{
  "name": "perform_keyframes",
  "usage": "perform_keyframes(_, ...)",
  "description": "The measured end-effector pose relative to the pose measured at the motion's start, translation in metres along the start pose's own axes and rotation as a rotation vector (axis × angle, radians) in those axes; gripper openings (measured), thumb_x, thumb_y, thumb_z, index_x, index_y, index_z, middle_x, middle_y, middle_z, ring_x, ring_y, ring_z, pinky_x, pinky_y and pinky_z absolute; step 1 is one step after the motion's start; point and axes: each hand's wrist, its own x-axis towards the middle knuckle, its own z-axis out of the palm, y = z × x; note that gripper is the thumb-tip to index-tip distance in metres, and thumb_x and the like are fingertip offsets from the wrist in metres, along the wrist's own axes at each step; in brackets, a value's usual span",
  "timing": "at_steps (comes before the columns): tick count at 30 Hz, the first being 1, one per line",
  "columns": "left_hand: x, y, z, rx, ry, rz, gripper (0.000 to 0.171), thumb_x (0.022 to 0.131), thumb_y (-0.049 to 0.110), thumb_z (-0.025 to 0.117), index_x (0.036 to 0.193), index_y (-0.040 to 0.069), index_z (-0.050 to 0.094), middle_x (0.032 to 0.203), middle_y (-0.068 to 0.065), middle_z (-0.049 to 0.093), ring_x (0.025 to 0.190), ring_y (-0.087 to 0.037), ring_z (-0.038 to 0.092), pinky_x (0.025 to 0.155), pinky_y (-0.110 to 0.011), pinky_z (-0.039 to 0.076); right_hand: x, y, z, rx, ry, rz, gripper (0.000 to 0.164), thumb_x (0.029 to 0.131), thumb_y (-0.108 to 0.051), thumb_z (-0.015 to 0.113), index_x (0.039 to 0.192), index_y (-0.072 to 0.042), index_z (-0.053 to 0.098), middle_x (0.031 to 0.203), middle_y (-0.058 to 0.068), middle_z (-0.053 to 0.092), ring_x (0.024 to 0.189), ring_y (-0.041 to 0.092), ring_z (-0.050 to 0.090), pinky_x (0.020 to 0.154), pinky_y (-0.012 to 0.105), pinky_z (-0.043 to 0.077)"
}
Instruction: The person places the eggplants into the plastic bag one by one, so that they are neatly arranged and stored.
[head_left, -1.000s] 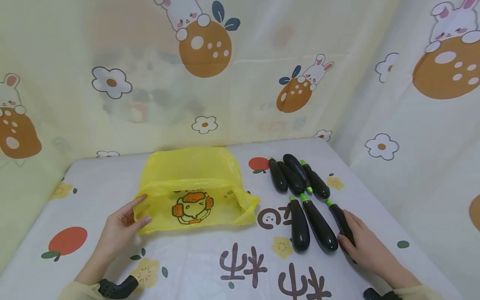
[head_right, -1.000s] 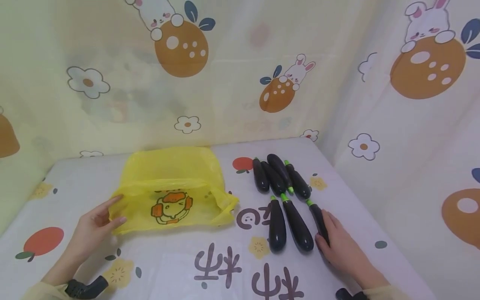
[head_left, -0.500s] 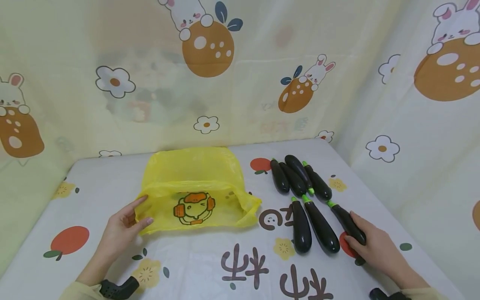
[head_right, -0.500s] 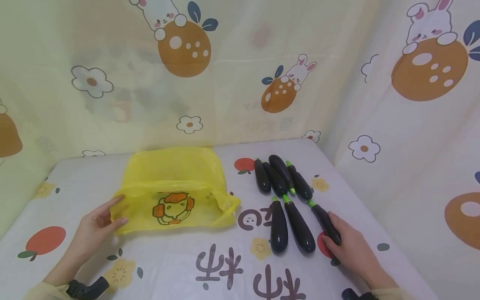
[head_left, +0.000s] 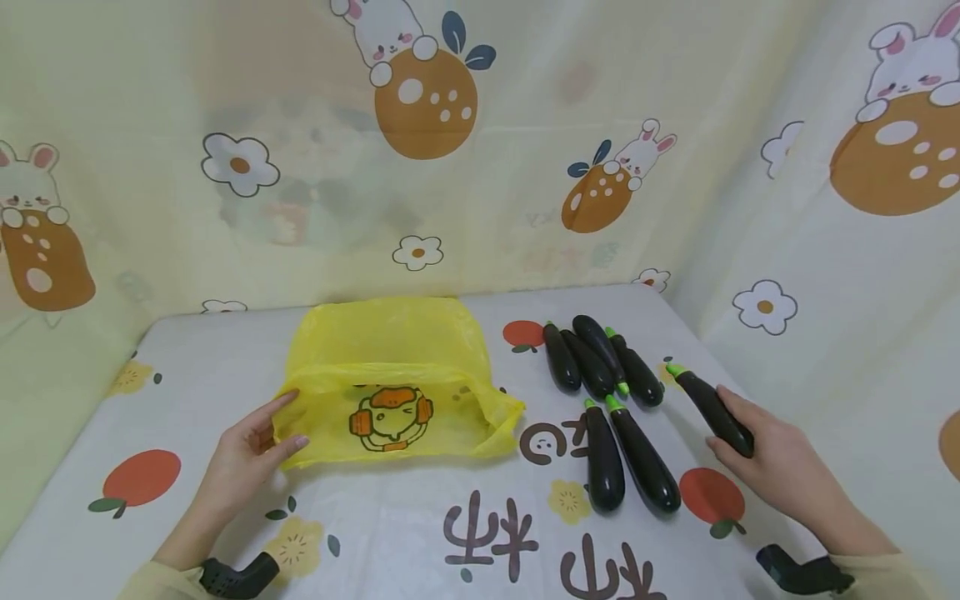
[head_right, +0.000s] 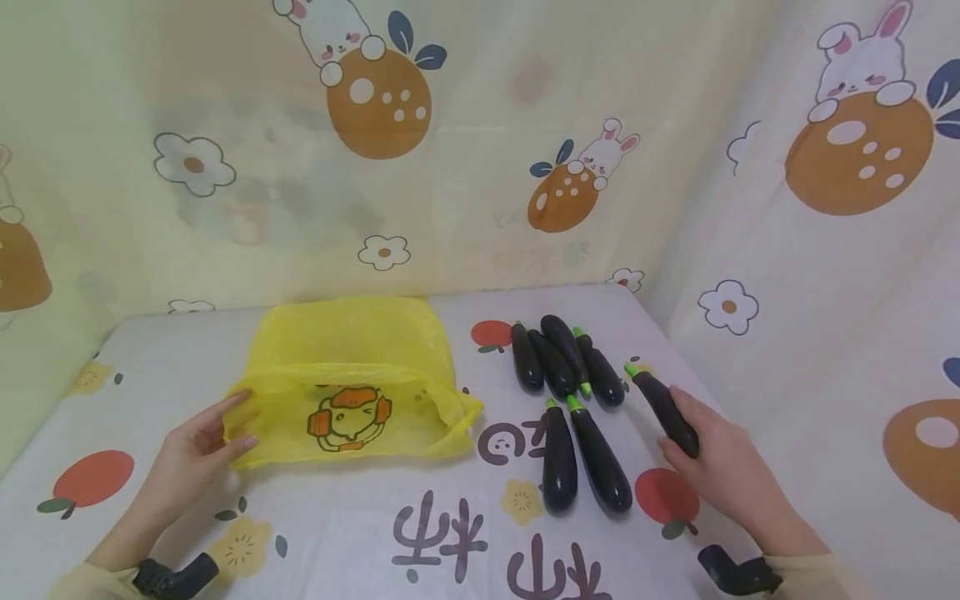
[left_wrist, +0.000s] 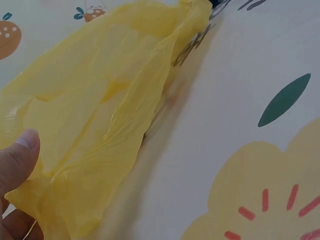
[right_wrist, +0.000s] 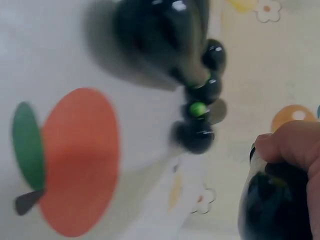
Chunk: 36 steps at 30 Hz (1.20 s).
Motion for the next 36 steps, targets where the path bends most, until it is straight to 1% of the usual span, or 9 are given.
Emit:
perform_keyframes(4, -0.001, 0.000, -0.003, -0.009, 0.028, 0.048, 0.067, 0.091, 0.015, 0.078, 0.151, 0.007, 0.049, 0.149, -0.023, 0.052, 0.086, -0.012, 0.052, 0.060, -0.016, 0.044, 0.007, -0.015, -0.007, -0.014, 0.081, -0.096, 0.076, 0.084, -0.015, 0.082, 0.145, 0.011, 0.046, 0.132, 0.039, 0.059, 0.088, 0.038, 0.065, 0.057, 0.036, 0.055)
perform_keyframes(8, -0.001, -0.001, -0.004, -0.027, 0.045, 0.085, 0.067, 0.090, 0.013, 0.079, 0.150, 0.005, 0.051, 0.147, -0.022, 0.054, 0.083, 0.001, 0.049, 0.059, -0.015, 0.044, 0.019, -0.044, -0.010, 0.015, 0.111, -0.206, 0.075, 0.082, -0.013, 0.083, 0.145, 0.009, 0.049, 0.134, 0.035, 0.061, 0.092, 0.036, 0.067, 0.062, 0.038, 0.058)
perform_keyframes(13, -0.001, 0.004, -0.004, -0.043, 0.029, 0.078, 0.069, 0.090, 0.014, 0.079, 0.152, 0.005, 0.048, 0.159, -0.022, 0.044, 0.120, -0.020, 0.061, 0.080, -0.005, 0.049, 0.037, -0.106, 0.000, 0.101, 0.060, -0.363, 0.071, 0.087, -0.012, 0.079, 0.148, 0.004, 0.048, 0.143, 0.027, 0.058, 0.121, 0.044, 0.064, 0.093, 0.057, 0.058)
perform_keyframes(16, 0.001, 0.008, -0.002, -0.051, 0.017, 0.060, 0.070, 0.091, 0.015, 0.078, 0.153, 0.007, 0.046, 0.160, -0.020, 0.042, 0.131, -0.039, 0.058, 0.089, -0.004, 0.047, 0.047, -0.147, 0.015, 0.162, -0.010, -0.447, 0.066, 0.090, -0.013, 0.076, 0.149, 0.003, 0.049, 0.148, 0.021, 0.057, 0.130, 0.040, 0.061, 0.101, 0.056, 0.054)
perform_keyframes(22, 0.007, 0.017, 0.000, -0.135, -0.001, 0.043, 0.071, 0.093, 0.008, 0.075, 0.155, 0.007, 0.043, 0.161, -0.022, 0.041, 0.133, -0.043, 0.058, 0.087, -0.007, 0.051, 0.065, -0.231, 0.053, 0.221, -0.174, -0.582, 0.063, 0.094, -0.017, 0.071, 0.150, 0.002, 0.048, 0.150, 0.017, 0.056, 0.132, 0.033, 0.060, 0.105, 0.049, 0.054)
perform_keyframes(27, 0.006, 0.019, 0.002, -0.162, 0.003, 0.040, 0.070, 0.093, 0.007, 0.075, 0.155, 0.006, 0.043, 0.160, -0.023, 0.040, 0.132, -0.043, 0.058, 0.083, -0.007, 0.051, 0.093, -0.290, 0.089, 0.172, -0.295, -0.570, 0.063, 0.098, -0.021, 0.065, 0.152, 0.003, 0.043, 0.153, 0.019, 0.052, 0.138, 0.033, 0.055, 0.113, 0.046, 0.049)
perform_keyframes(29, 0.004, 0.019, 0.003, -0.167, 0.014, 0.043, 0.070, 0.093, 0.008, 0.075, 0.155, 0.005, 0.043, 0.160, -0.022, 0.041, 0.131, -0.043, 0.059, 0.083, -0.008, 0.052, 0.107, -0.309, 0.107, 0.147, -0.310, -0.534, 0.060, 0.099, -0.022, 0.064, 0.150, 0.003, 0.046, 0.146, 0.018, 0.059, 0.130, 0.031, 0.061, 0.109, 0.043, 0.052)
perform_keyframes(32, 0.001, 0.021, 0.005, -0.168, 0.028, 0.059, 0.070, 0.093, 0.010, 0.075, 0.154, 0.004, 0.043, 0.159, -0.023, 0.042, 0.130, -0.043, 0.059, 0.087, -0.017, 0.057, 0.126, -0.336, 0.132, 0.131, -0.319, -0.468, 0.056, 0.100, -0.021, 0.063, 0.148, 0.002, 0.047, 0.118, 0.015, 0.072, 0.095, 0.021, 0.071, 0.085, 0.033, 0.059)
perform_keyframes(36, -0.002, 0.024, 0.008, -0.176, 0.040, 0.073, 0.069, 0.093, 0.012, 0.076, 0.154, 0.005, 0.044, 0.159, -0.022, 0.043, 0.134, -0.042, 0.056, 0.100, -0.039, 0.058, 0.143, -0.368, 0.157, 0.154, -0.312, -0.391, 0.046, 0.101, -0.017, 0.061, 0.140, 0.006, 0.053, 0.084, 0.011, 0.070, 0.060, 0.013, 0.054, 0.057, 0.026, 0.048)
